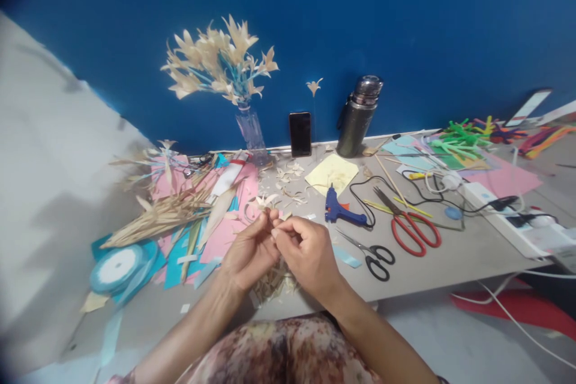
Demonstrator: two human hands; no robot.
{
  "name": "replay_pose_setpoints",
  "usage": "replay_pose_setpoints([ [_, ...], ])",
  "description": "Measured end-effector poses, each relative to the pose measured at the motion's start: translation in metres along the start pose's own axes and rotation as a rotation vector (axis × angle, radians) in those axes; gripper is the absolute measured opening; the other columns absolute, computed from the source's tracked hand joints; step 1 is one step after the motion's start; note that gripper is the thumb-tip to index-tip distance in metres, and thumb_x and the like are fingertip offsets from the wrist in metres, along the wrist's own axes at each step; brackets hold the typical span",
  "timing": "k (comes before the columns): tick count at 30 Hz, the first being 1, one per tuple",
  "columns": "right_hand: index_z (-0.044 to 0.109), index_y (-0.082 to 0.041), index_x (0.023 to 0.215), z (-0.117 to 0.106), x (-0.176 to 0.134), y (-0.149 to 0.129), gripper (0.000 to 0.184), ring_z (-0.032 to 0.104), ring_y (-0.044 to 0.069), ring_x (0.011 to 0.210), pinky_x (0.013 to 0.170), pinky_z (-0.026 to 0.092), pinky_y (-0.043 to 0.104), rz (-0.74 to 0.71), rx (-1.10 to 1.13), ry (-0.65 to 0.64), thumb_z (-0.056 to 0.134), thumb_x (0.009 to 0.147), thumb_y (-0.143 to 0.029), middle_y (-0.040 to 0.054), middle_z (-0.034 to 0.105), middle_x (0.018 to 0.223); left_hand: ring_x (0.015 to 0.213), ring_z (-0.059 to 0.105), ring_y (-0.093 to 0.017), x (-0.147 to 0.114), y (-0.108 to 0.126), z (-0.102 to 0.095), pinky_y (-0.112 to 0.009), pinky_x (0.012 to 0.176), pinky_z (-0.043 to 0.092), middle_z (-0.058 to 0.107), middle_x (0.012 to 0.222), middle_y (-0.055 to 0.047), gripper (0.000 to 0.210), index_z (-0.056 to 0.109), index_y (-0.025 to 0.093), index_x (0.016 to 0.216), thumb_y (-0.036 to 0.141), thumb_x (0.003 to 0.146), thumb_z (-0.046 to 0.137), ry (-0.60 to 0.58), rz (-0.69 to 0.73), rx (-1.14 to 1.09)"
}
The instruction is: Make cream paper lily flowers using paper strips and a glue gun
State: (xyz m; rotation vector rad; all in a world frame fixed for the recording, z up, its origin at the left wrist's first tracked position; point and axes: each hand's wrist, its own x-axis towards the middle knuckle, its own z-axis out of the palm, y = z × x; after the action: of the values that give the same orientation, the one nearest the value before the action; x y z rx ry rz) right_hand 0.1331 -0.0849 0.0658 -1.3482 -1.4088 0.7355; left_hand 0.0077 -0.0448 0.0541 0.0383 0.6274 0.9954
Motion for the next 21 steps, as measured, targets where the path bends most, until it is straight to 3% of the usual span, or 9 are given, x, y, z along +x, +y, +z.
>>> replay_pose_setpoints([
  [5, 0.074, -0.018, 0.077, 0.001, 0.002, 0.005, 0.015, 0.069, 0.016, 0.066, 0.065, 0.049, 0.024, -0.016, 0.006, 0.022, 0.063, 0.087, -0.023, 0.0023, 0.077, 0.075, 0.073, 0.069, -0.011, 0.004, -0.002, 0.0, -0.022, 0.069, 0.057, 0.076, 0.087, -0.004, 0.008, 0.072, 0.012, 0.079, 0.007, 0.086, 0.071, -0.02, 0.045, 0.034],
  [11, 0.074, -0.018, 0.079, 0.003, 0.003, 0.01, 0.016, 0.067, 0.017, 0.065, 0.063, 0.05, 0.025, 0.003, 0.034, 0.02, 0.064, 0.088, -0.025, 0.0026, 0.076, 0.074, 0.074, 0.067, -0.011, 0.006, -0.003, -0.002, -0.022, 0.072, 0.056, 0.075, 0.09, -0.006, 0.001, 0.074, 0.01, 0.083, 0.009, 0.083, 0.075, -0.05, 0.086, 0.099],
  [17, 0.072, -0.018, 0.077, 0.0, 0.0, 0.011, 0.018, 0.062, 0.015, 0.06, 0.059, 0.048, 0.024, -0.038, 0.004, 0.019, 0.062, 0.091, -0.027, 0.0014, 0.072, 0.071, 0.084, 0.07, -0.017, 0.001, -0.004, -0.007, -0.027, 0.079, 0.056, 0.078, 0.101, -0.012, 0.012, 0.078, 0.01, 0.084, 0.016, 0.075, 0.084, -0.092, 0.163, 0.282],
  [21, 0.071, -0.019, 0.076, -0.003, -0.001, 0.008, 0.019, 0.06, 0.014, 0.057, 0.057, 0.048, 0.023, -0.041, -0.007, 0.021, 0.063, 0.09, -0.028, 0.0001, 0.07, 0.066, 0.087, 0.071, -0.02, -0.003, -0.002, -0.008, -0.029, 0.08, 0.055, 0.079, 0.097, -0.013, 0.023, 0.08, 0.01, 0.09, 0.019, 0.07, 0.088, -0.115, 0.216, 0.337],
])
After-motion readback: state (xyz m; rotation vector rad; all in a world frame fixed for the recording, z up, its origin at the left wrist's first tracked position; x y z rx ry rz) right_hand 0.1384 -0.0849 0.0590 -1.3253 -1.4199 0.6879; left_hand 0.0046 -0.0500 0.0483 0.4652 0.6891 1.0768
